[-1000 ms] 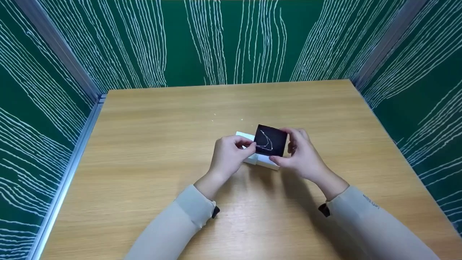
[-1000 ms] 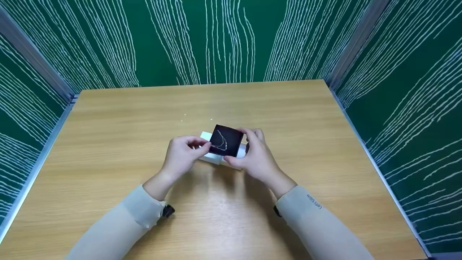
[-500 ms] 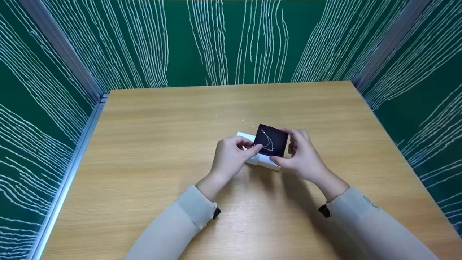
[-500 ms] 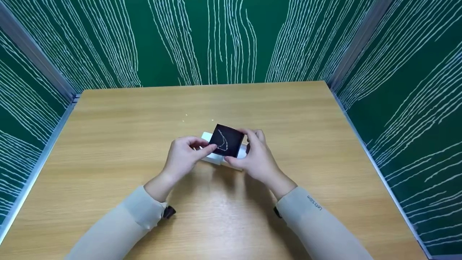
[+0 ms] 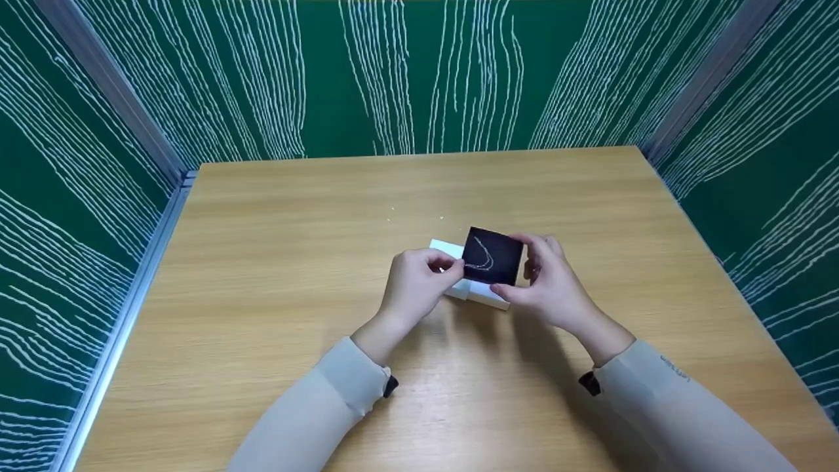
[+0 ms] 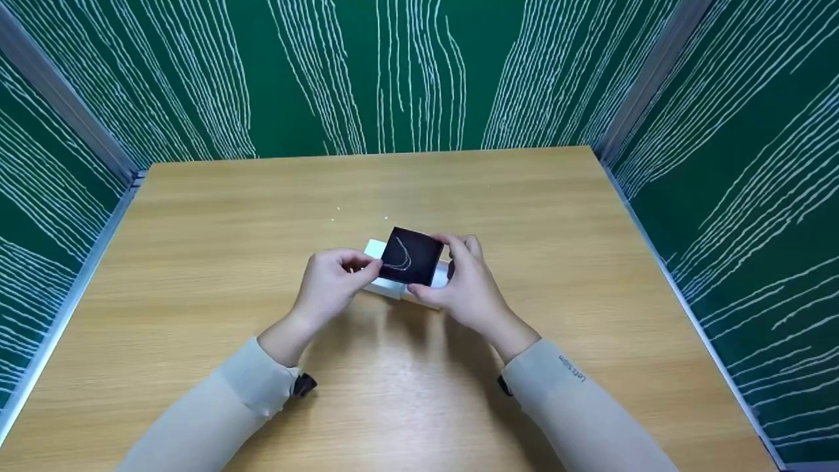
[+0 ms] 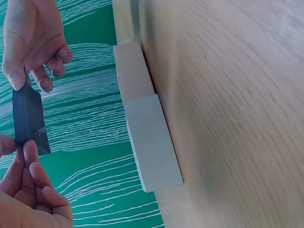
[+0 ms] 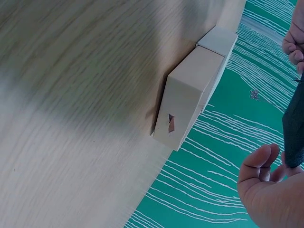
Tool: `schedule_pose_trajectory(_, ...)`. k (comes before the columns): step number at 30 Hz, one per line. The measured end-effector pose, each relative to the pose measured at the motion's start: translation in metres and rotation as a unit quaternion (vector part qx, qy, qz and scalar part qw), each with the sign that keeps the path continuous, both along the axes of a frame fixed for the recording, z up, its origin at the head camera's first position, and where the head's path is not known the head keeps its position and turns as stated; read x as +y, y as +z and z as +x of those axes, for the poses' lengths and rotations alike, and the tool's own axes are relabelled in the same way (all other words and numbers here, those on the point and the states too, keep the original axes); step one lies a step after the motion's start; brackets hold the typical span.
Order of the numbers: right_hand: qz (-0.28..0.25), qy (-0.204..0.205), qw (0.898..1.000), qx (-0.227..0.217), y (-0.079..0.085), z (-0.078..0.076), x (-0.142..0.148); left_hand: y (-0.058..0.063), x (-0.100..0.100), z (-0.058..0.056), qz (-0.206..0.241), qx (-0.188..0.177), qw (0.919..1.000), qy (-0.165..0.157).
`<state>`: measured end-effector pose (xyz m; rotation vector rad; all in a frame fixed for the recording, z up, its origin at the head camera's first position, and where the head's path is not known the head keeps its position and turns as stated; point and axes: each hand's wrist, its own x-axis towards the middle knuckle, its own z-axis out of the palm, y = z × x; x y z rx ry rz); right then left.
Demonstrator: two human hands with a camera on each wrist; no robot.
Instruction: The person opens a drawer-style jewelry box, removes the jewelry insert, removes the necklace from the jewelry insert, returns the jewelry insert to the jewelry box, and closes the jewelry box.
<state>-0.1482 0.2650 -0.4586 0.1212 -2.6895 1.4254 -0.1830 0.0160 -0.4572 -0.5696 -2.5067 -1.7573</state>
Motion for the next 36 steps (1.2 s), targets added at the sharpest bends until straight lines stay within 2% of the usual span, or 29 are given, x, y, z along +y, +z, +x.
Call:
schedule_pose_trajectory(7, -0.001, 0.0, 1.0, -0.003, -0.001, 0.0, 0.001, 0.002, -0.002, 0.0, -0.019, 0.008, 0.9998, -0.007)
schedule_pose_trajectory(13, 0.005, -0.002, 1.0, -0.004, -0.001, 0.002, 0.004, 0.003, -0.006, 0.0, -0.03, 0.002, 0.9991, -0.029)
schedule_pose_trajectory(22, -0.021, 0.002, 1.0, 0.0, -0.002, 0.003, 0.006, 0.004, -0.01, -0.004, -0.035, 0.011, 0.9978, -0.056)
schedule_pose_trajectory(29, -0.045, 0.009, 0.999, -0.006, -0.002, 0.005, 0.008, 0.004, -0.013, -0.005, -0.022, 0.014, 0.9983, -0.052)
schedule_pose_trajectory(36, -0.038, 0.01, 0.999, -0.01, 0.0, 0.004, 0.01, 0.005, -0.019, -0.007, -0.019, 0.009, 0.999, -0.04)
